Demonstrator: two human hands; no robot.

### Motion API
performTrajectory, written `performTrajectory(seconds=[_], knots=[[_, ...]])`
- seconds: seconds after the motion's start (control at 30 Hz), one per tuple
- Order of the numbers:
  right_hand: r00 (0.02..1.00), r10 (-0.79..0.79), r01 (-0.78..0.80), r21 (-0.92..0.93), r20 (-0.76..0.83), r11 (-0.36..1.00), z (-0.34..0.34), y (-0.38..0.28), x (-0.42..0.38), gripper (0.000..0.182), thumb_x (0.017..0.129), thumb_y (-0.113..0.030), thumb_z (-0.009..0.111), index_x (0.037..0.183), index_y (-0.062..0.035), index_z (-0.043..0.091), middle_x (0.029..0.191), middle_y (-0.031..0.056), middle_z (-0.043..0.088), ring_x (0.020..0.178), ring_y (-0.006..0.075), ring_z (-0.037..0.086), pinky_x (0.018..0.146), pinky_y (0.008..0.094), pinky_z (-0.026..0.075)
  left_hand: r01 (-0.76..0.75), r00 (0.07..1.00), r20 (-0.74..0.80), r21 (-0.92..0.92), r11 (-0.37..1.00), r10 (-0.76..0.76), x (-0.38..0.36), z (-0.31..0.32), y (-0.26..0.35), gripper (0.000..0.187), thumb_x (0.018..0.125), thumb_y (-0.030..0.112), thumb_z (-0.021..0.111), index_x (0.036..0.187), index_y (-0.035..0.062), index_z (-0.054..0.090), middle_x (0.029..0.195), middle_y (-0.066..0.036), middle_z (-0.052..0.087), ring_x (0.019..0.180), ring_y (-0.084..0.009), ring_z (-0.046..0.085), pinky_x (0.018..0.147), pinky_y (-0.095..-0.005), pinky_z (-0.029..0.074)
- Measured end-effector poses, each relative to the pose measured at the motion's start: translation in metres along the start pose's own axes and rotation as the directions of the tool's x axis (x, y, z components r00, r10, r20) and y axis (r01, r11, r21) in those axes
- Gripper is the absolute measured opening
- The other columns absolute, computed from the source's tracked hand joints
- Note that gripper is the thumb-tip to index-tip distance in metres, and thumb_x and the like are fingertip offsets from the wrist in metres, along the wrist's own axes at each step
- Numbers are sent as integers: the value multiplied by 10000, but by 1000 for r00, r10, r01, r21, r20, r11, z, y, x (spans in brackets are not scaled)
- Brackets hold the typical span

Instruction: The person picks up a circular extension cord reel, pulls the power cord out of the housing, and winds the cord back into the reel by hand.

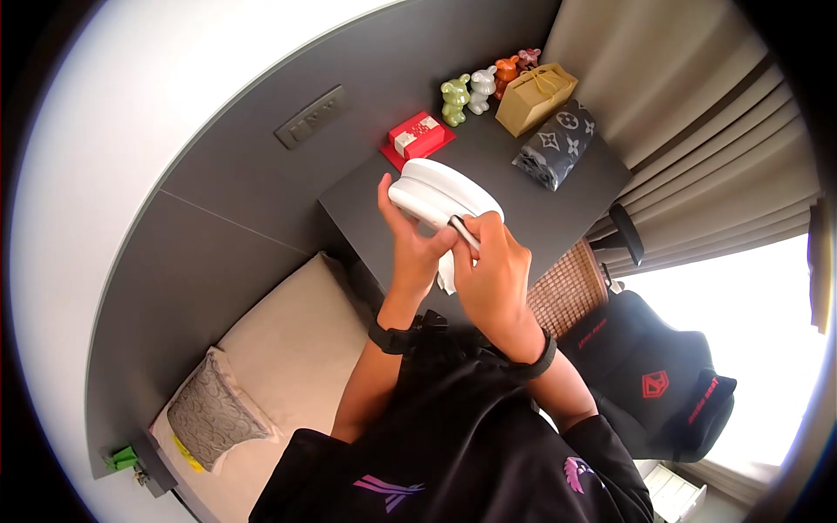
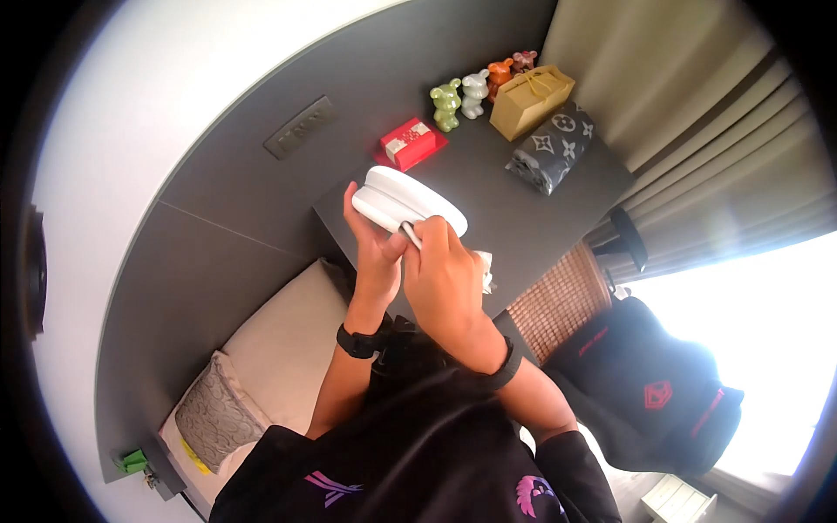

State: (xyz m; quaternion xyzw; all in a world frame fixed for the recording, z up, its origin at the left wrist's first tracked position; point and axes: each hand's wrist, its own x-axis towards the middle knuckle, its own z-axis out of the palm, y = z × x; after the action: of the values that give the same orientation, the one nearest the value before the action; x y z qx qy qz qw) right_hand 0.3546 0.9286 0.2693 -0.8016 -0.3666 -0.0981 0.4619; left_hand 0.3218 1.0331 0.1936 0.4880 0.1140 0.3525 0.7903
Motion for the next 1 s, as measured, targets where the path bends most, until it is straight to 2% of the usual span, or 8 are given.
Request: performTrajectory(seconds=[0.13,0.2,0.3,0.43,0.53,0.63,0.83,1.0], knots=[[993,-7,-6,113,119,994,-6,4,2,183,838,-10,672,946,22,527,841,203,661,660,349,665,565,378,526,115,991,-64,-27,993,-117,0,-8,-7,1024,775,237,782,1500,140,64,1438,-173,275,1326,-340,358,1036,-475,435],[989,-33,13,140,141,990,-11,7,2,199,851,-57,651,965,-2,497,806,200,653,616,404,625,532,438,488,183,980,-62,-55,982,-186,-2,-7,-2,993,784,233,767,1494,140,81,1412,-172,305,1308,-336,385,994,-472,479],[974,124,-146,104,191,984,-12,11,-5,150,878,-74,626,915,-2,500,762,212,642,605,416,612,549,456,485,278,958,-47,-78,957,-282,-4,-6,3,944,815,259,729,1492,137,83,1389,-175,338,1286,-332,419,933,-462,531],[970,111,-126,53,217,991,-9,12,-15,123,921,-84,596,858,1,534,674,207,594,589,387,599,529,412,452,342,939,9,-152,927,-345,-5,-5,-1,868,875,316,653,1497,139,75,1366,-168,375,1257,-315,457,946,-450,521],[981,13,-32,97,194,995,-5,7,-17,125,919,-80,590,840,-3,531,653,198,576,567,394,573,522,428,445,315,949,91,-210,925,-302,-3,-7,-13,833,903,343,607,1501,143,63,1368,-157,372,1223,-289,492,979,-429,489],[974,72,-99,119,215,988,-5,7,-19,129,921,-82,587,835,-3,532,648,195,577,555,381,571,511,416,439,324,943,165,-244,914,-290,-1,-11,-13,759,921,369,584,1477,131,126,1333,-134,406,1203,-252,508,999,-411,460],[986,69,-103,226,154,969,0,15,-20,131,924,-77,580,825,7,566,632,189,572,508,338,554,491,378,424,337,940,147,-271,902,-307,-3,-6,-15,595,935,415,563,1358,104,283,1214,-104,507,1097,-206,587,885,-357,535],[974,116,-160,230,193,960,-4,13,-24,141,930,-84,571,831,16,578,609,192,558,494,314,555,489,366,422,332,943,98,-247,910,-318,-3,-4,-16,602,928,405,575,1360,103,285,1206,-120,515,1040,-209,618,759,-305,572]])
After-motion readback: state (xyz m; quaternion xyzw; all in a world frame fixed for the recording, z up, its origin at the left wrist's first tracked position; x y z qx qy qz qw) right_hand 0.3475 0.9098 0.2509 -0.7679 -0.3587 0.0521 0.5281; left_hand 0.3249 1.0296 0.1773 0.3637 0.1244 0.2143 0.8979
